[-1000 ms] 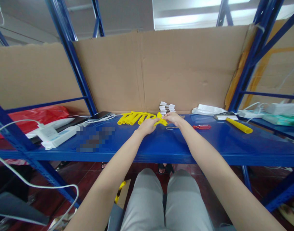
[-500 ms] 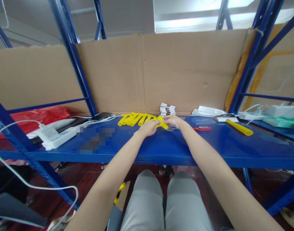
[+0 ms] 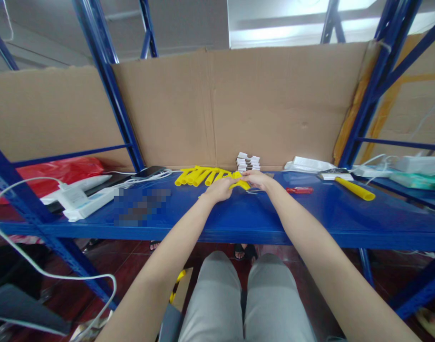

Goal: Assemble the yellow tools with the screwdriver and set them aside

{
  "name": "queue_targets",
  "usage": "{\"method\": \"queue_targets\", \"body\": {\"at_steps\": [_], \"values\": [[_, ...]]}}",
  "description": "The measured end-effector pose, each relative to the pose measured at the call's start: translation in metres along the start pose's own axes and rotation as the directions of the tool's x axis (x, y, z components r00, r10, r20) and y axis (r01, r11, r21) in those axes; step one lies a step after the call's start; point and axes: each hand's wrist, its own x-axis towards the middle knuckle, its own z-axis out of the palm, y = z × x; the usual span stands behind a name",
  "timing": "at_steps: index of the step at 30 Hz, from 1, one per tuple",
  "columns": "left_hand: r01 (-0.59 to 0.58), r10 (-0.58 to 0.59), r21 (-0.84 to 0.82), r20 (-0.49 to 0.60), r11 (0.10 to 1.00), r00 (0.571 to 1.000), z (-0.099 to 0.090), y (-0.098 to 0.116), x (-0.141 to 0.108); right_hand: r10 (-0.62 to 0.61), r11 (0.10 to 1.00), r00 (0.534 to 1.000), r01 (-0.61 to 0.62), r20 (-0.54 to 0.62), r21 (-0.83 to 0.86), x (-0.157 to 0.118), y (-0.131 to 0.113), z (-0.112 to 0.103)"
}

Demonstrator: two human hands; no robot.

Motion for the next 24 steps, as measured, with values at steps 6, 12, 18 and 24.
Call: {"method": "queue_targets", "body": {"at_steps": [6,12,18,24], "values": [[0.012,-0.012,-0.004,-0.022,1.000,1.000,0.000,0.001,0.001,0.011,0.994,1.000,-0.011,0.000,0.108,0.007,0.002,0.005],[0.030,-0.030,0.006,-0.015,1.000,0.999,-0.002,0.004,-0.002,-0.014,0.997,1.000,0.014,-0.001,0.072,0.008,0.002,-0.002],[0.035,-0.035,0.025,0.014,0.999,0.999,-0.005,0.008,-0.003,0.010,0.998,1.000,-0.009,-0.015,0.060,0.001,-0.004,-0.003],[0.063,-0.063,0.020,-0.013,0.998,0.998,-0.002,0.003,-0.002,-0.116,0.941,0.955,0.018,-0.273,-0.338,0.000,-0.002,-0.025]]}}
